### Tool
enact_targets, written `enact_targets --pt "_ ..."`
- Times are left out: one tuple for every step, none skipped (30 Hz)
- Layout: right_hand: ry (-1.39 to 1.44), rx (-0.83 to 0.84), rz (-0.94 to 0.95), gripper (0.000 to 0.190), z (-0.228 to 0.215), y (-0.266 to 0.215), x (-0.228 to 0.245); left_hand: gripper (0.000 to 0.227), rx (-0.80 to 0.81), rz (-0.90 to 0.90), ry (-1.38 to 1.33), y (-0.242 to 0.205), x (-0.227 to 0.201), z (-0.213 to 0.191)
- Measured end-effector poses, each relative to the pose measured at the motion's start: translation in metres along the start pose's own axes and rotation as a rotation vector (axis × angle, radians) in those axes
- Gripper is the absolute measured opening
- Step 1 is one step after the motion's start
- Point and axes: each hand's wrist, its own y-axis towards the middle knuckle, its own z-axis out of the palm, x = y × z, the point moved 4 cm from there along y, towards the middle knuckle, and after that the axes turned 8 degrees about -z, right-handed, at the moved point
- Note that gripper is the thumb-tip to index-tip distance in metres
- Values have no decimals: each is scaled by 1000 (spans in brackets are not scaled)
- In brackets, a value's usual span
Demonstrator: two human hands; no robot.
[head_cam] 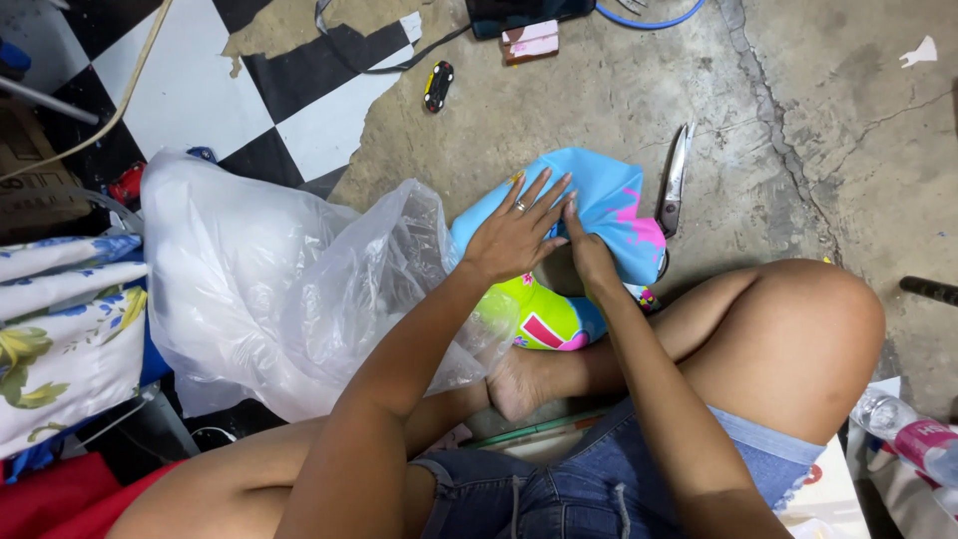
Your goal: Stuffing a neck pillow with polyester fiberfill by hand.
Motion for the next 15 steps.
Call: enact_targets --pt "-4 4 0 110 0 0 7 65 -1 -5 0 -1 0 3" --pt "1 18 2 111 1 0 14 64 -24 3 -19 -2 -1 6" --pt "7 32 5 112 2 -1 21 63 -47 11 -39 -3 -1 7" --pt "2 39 2 112 2 5 16 63 -49 4 -35 -4 1 12" --pt "-62 60 -11 113 2 10 12 66 -67 6 -30 -5 2 17" --pt "-127 82 -27 113 2 16 8 69 -86 7 -23 -6 4 20" --pt "-132 90 -32 113 0 16 -2 69 -88 -1 -17 -6 4 24" --pt "-65 9 -59 103 -5 18 -9 72 -92 -6 20 -7 5 28" --pt "4 -71 -85 94 -9 19 -17 76 -95 -11 57 -8 6 31" --pt "-2 -52 -86 94 -8 17 -31 76 -91 -29 65 -8 8 39" --pt "106 -171 -111 81 -12 15 -45 78 -87 -30 96 -9 8 47" --pt "220 -300 -142 69 -20 15 -57 81 -91 -19 128 -4 11 56" --pt "220 -290 -150 69 -15 12 -78 81 -94 -26 139 -9 11 59" --pt "219 -482 -377 45 -22 7 -91 84 -82 -34 133 -5 12 64" --pt "216 -673 -604 24 -30 1 -104 87 -71 -41 127 -1 12 68"
